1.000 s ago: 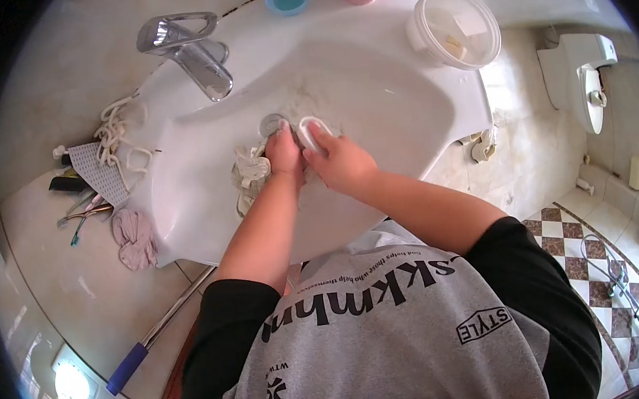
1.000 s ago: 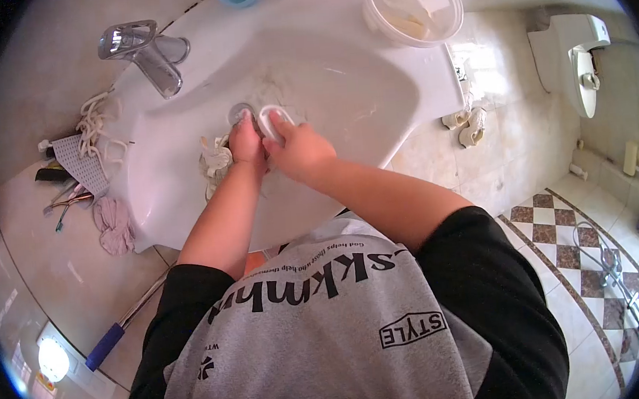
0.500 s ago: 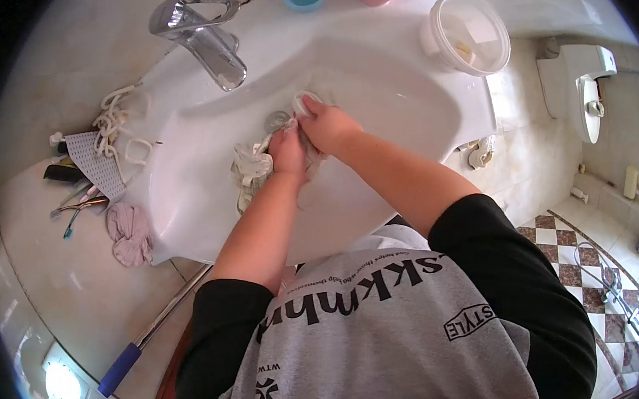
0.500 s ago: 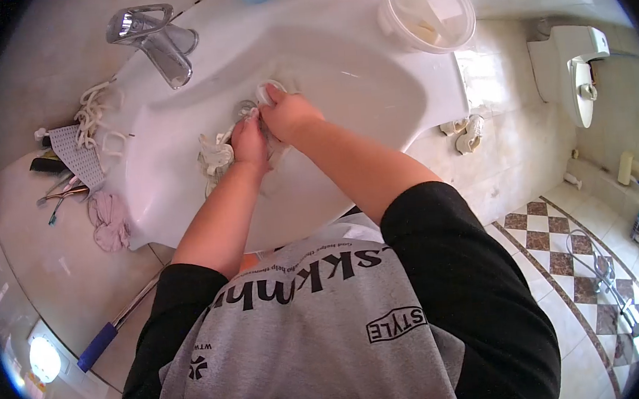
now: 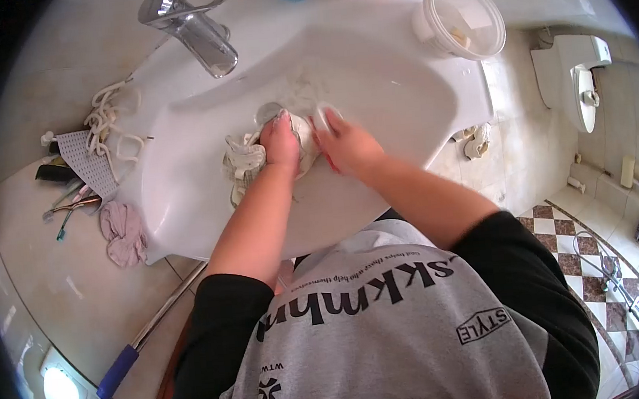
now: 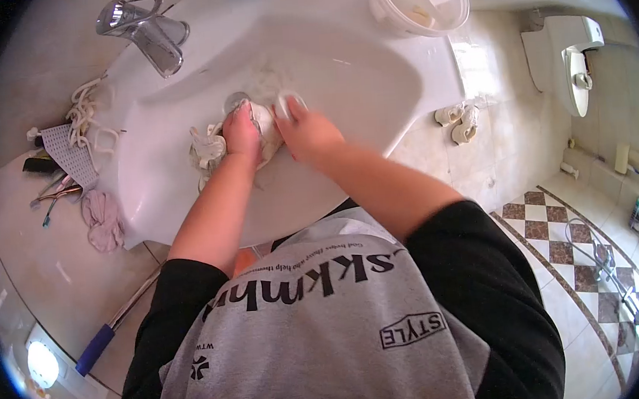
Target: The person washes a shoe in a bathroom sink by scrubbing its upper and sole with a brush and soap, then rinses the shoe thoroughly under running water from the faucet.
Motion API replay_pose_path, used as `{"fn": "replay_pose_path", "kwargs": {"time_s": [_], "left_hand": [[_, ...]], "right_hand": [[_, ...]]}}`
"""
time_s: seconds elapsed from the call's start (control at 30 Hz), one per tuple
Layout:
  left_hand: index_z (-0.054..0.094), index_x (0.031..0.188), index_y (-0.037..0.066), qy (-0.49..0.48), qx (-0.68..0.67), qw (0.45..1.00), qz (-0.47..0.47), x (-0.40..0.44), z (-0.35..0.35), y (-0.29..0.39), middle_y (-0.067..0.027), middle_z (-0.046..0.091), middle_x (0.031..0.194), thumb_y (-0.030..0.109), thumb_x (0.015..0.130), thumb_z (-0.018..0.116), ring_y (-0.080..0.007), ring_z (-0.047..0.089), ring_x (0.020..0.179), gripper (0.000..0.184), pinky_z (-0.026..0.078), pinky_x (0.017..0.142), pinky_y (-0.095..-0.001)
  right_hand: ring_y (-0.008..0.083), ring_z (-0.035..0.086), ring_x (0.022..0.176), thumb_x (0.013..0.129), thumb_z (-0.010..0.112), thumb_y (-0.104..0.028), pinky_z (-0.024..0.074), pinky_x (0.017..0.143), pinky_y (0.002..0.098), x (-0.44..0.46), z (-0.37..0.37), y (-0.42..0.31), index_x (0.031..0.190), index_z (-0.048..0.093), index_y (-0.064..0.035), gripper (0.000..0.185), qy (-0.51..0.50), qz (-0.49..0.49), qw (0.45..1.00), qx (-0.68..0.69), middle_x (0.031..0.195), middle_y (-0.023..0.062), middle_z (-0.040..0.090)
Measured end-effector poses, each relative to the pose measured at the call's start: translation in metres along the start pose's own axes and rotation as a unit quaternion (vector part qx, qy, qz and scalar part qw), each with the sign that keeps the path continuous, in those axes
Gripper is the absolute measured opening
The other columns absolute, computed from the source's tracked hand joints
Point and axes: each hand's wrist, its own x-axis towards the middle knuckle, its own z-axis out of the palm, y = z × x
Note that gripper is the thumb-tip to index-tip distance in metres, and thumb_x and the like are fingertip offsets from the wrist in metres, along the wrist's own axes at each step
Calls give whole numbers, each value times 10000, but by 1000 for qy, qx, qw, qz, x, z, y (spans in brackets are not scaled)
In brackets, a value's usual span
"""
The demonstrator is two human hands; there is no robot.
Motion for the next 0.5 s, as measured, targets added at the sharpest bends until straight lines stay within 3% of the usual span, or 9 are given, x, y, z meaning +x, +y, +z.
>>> {"fn": "replay_pose_path", "kwargs": {"time_s": [0.07,0.17,0.3,0.37,0.43,0.5], "left_hand": [[631,1137,-50,3,1,1000,16,4,0,0,-129,657,1111,324,958,569,-237,593,1027,419,468,921,-373],[629,1139,-45,8,2,1000,20,-10,1,5,-125,652,1110,319,953,580,-237,590,1022,412,470,914,-369],[617,1156,-32,-7,-68,997,-37,-13,4,15,-128,636,1130,310,950,589,-241,589,1017,400,472,910,-369],[607,1165,-25,-18,-55,998,-25,-23,1,16,-129,626,1140,309,948,594,-248,582,1034,399,468,925,-377],[609,1160,-17,49,-32,997,-58,-24,12,29,-123,624,1132,310,948,596,-245,570,1052,391,462,940,-378],[611,1163,-14,30,-56,996,-62,-13,3,13,-125,626,1137,315,948,597,-241,565,1077,393,458,949,-381]], "right_hand": [[350,633,1125,958,484,-436,506,950,434,-29,1,12,1520,371,-184,626,20,-30,989,-145,1221,173,660],[340,632,1134,960,477,-448,499,961,417,10,7,7,1536,347,-197,641,41,-40,978,-199,1232,170,653],[364,621,1144,960,477,-457,491,979,426,50,-3,-21,1544,334,-222,645,63,-92,978,-179,1257,205,630],[389,600,1166,959,472,-472,481,999,451,33,3,2,1545,329,-242,645,11,-61,996,-60,1309,221,594],[387,602,1161,960,471,-475,485,994,454,-16,11,1,1540,336,-243,639,21,-61,990,-123,1296,206,606],[386,604,1157,960,470,-479,488,989,458,-22,15,-1,1536,343,-245,634,28,-62,980,-188,1282,192,618]]}}
